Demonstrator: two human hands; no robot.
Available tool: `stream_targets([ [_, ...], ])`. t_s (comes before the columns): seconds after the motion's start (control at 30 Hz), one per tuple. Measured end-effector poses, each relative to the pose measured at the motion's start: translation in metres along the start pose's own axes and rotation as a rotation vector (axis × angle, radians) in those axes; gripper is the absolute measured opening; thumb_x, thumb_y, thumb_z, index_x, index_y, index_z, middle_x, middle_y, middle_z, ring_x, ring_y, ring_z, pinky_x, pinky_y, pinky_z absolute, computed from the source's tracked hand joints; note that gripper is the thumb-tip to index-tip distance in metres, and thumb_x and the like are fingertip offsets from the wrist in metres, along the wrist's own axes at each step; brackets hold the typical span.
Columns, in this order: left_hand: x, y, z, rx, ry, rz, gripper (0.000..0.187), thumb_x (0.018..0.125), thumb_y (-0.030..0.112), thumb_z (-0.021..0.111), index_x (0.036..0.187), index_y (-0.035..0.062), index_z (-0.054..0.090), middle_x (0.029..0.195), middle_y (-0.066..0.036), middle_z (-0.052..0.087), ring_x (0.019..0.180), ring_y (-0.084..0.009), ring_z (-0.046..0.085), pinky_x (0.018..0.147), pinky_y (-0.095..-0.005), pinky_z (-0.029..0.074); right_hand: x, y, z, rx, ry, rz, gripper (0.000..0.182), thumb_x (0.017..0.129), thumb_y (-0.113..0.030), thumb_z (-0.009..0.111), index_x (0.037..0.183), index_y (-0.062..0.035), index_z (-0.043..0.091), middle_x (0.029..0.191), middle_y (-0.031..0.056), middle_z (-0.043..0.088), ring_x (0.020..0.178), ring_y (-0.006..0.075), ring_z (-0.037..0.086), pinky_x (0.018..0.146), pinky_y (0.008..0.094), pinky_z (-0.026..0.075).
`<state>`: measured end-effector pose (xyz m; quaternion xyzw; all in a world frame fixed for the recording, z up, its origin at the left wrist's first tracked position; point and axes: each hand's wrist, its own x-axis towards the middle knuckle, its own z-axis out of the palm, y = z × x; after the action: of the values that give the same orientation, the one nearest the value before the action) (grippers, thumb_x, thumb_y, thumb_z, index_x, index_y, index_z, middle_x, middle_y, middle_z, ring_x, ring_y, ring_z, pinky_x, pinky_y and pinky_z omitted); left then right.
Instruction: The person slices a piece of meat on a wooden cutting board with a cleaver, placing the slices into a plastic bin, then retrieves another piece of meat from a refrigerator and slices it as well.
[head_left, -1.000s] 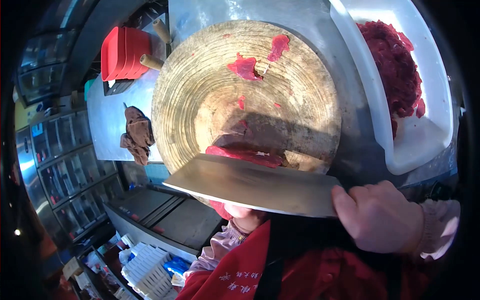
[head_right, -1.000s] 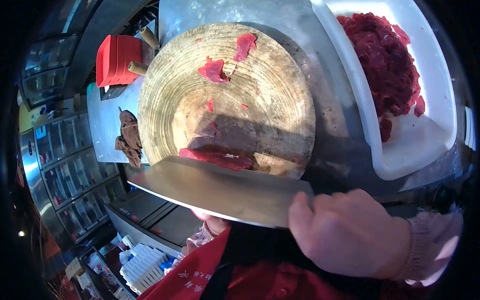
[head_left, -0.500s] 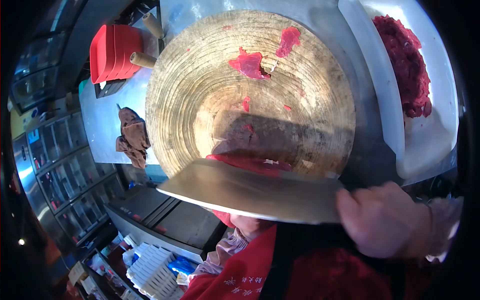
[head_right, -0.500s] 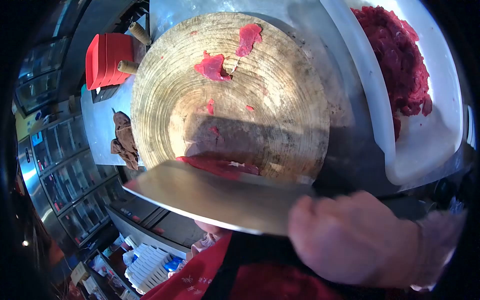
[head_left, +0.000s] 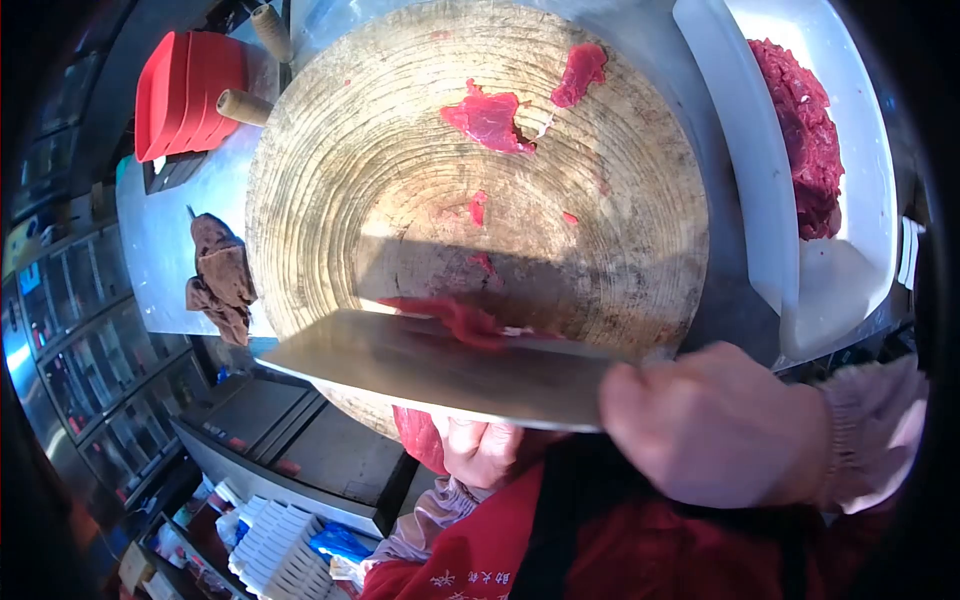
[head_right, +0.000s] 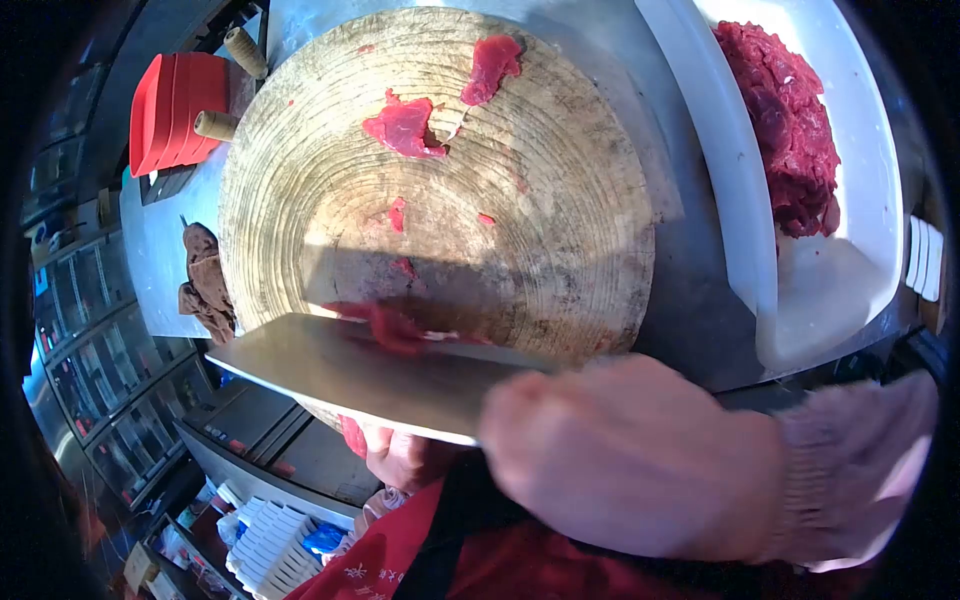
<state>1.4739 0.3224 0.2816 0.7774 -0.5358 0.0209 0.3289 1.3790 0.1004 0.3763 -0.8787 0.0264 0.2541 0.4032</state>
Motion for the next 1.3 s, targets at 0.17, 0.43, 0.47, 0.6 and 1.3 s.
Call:
stream_targets([
  [0.17,0.012,0.011,0.01,-0.051,0.126,-0.097,0.039,0.073,0.019,0.078,0.108,0.007,0.066,0.104,-0.016,0.063,0.093,-0.0376,0.062,0.082,-0.0468,0.049,0.017,-0.01,0.014,0.084,0.308,-0.23,0.021,0.073,-0.012,0.06,0.081,0.005,0.051,0.061,0.014,0.058,0.055,0.03,0.064,0.048,0.039,0.051],
  [0.43,0.028,0.017,0.013,-0.017,0.189,-0.076,0.024,0.068,0.009,0.079,0.087,0.0058,0.065,0.095,-0.009,0.064,0.085,-0.0275,0.062,0.077,-0.0384,0.051,-0.071,0.034,0.015,-0.152,0.353,0.067,0.015,0.072,-0.008,0.062,0.08,0.0004,0.052,0.063,0.0157,0.056,0.054,0.0307,0.06,0.05,0.0425,0.049],
  [0.47,0.026,0.019,0.013,-0.005,0.186,-0.071,0.024,0.068,0.009,0.079,0.087,0.0058,0.065,0.095,-0.009,0.064,0.085,-0.0275,0.062,0.077,-0.0384,0.051,-0.073,0.033,0.017,-0.146,0.36,0.057,0.015,0.072,-0.008,0.062,0.08,0.0004,0.052,0.063,0.0157,0.056,0.054,0.0307,0.06,0.05,0.0425,0.049],
  [0.6,0.022,0.026,0.014,-0.003,0.236,-0.113,0.027,0.066,0.005,0.079,0.089,0.007,0.066,0.098,-0.011,0.064,0.092,-0.0289,0.061,0.081,-0.0377,0.05,-0.084,0.027,0.018,-0.099,0.42,-0.032,0.013,0.072,-0.006,0.06,0.08,0.001,0.052,0.061,0.0131,0.053,0.051,0.029,0.058,0.046,0.0417,0.046],
  [1.3,-0.04,0.02,0.03,-1.656,0.5,-0.904,0.026,0.079,0.011,0.076,0.099,0.0007,0.063,0.091,-0.013,0.067,0.08,-0.0274,0.067,0.071,-0.0385,0.056,-0.039,0.015,0.018,-0.176,0.245,-0.26,0.032,0.075,-0.011,0.057,0.098,0.0107,0.055,0.066,0.0122,0.057,0.051,0.0262,0.059,0.044,0.0379,0.045],
])
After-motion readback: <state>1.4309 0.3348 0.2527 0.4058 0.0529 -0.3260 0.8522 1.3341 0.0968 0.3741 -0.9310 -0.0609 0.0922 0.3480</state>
